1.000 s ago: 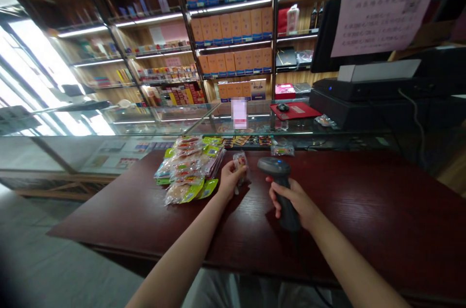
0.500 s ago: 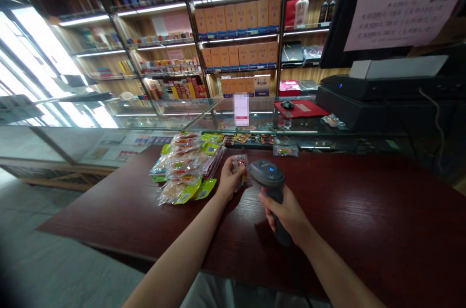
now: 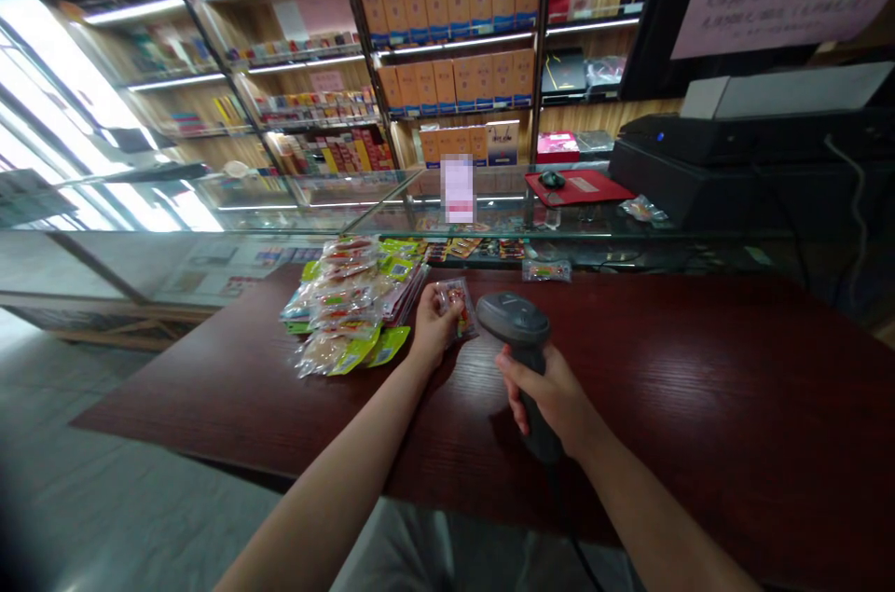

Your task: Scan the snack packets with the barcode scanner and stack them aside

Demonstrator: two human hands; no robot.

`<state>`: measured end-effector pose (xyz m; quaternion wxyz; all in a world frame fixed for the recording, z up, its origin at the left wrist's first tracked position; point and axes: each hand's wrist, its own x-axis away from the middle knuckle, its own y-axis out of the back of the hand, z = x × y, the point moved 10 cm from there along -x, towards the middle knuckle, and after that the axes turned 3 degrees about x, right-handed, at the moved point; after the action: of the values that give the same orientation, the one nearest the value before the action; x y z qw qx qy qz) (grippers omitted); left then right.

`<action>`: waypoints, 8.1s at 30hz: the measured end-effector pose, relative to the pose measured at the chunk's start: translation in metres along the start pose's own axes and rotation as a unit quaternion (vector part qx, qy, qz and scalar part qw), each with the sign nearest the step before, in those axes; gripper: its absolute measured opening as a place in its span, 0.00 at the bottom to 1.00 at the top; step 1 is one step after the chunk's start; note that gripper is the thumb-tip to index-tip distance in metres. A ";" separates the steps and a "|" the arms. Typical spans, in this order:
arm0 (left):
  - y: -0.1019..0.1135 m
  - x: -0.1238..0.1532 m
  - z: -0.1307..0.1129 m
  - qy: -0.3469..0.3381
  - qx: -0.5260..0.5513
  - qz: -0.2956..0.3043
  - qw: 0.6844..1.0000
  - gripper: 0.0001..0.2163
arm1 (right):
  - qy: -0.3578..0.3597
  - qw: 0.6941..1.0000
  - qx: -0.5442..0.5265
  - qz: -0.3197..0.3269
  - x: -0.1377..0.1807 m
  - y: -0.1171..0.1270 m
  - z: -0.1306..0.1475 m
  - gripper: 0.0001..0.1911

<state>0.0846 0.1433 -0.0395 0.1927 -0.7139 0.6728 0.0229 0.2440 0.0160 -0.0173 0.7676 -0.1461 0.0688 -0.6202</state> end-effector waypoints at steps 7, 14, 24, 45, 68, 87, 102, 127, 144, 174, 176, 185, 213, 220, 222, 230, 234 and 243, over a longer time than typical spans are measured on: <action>-0.001 0.002 0.002 0.028 0.026 -0.007 0.999 0.22 | 0.012 1.000 -0.007 -0.013 -0.001 0.008 0.001 0.18; 0.009 -0.001 0.006 0.035 -0.011 -0.044 0.998 0.21 | 0.035 0.997 -0.053 -0.052 -0.008 0.025 0.008 0.19; -0.005 0.004 0.000 0.047 -0.075 0.004 0.996 0.21 | 0.120 0.977 -0.118 -0.132 -0.008 0.064 0.038 0.17; -0.137 -0.066 0.046 -0.083 -0.441 0.095 0.888 0.18 | 0.131 0.964 -0.154 -0.170 -0.013 0.084 0.045 0.16; -0.075 -0.029 -0.036 -0.132 -0.468 0.081 0.870 0.10 | 0.038 0.994 -0.098 0.005 -0.006 0.033 0.022 0.15; 0.130 0.006 -0.156 -0.141 -0.661 0.069 0.733 0.17 | 0.030 0.993 -0.073 0.082 0.003 0.013 0.005 0.12; 0.108 -0.006 -0.164 -0.142 -0.673 0.072 0.722 0.12 | 0.045 0.989 -0.096 0.102 0.002 0.010 0.012 0.10; 0.003 -0.002 0.003 -0.043 -0.116 -0.045 0.991 0.14 | 0.066 0.996 -0.025 0.055 -0.006 0.014 0.015 0.14; 0.005 -0.007 0.005 -0.044 -0.141 -0.043 0.988 0.21 | 0.056 0.996 -0.033 0.065 -0.002 0.010 0.018 0.14; -0.012 0.003 -0.005 0.012 0.025 0.015 1.000 0.19 | 0.052 0.997 -0.003 0.056 -0.001 0.010 0.017 0.15; -0.012 0.003 -0.002 0.023 0.027 0.021 0.999 0.19 | 0.045 0.998 0.003 0.052 0.000 0.009 0.017 0.15; -0.009 0.005 -0.006 0.028 0.000 0.004 1.000 0.18 | 0.039 0.998 0.005 0.043 -0.003 0.010 0.015 0.16; -0.046 0.022 -0.018 -0.019 -0.039 0.120 0.992 0.13 | 0.035 0.999 0.012 0.005 -0.010 0.016 0.007 0.16; -0.046 0.022 -0.007 0.029 0.024 0.117 0.992 0.20 | 0.029 1.000 0.008 0.007 -0.009 0.017 0.007 0.17; -0.040 0.020 -0.009 0.018 0.024 0.095 0.995 0.20 | 0.033 0.999 0.006 0.009 -0.008 0.017 0.008 0.16; -0.024 0.012 0.001 0.041 0.002 0.024 0.999 0.24 | 0.060 0.996 -0.046 -0.046 -0.009 0.033 0.017 0.17; -0.018 0.009 0.006 0.039 -0.001 0.009 0.999 0.21 | 0.099 0.991 -0.071 -0.058 -0.008 0.046 0.031 0.15; -0.036 0.005 0.003 0.044 -0.057 0.077 0.994 0.19 | 0.191 0.974 -0.100 -0.066 -0.002 0.072 0.062 0.16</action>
<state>0.1208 0.1399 -0.0351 0.1197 -0.6700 0.7313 0.0441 0.3287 0.0406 0.0185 0.6791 -0.1046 0.2661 -0.6761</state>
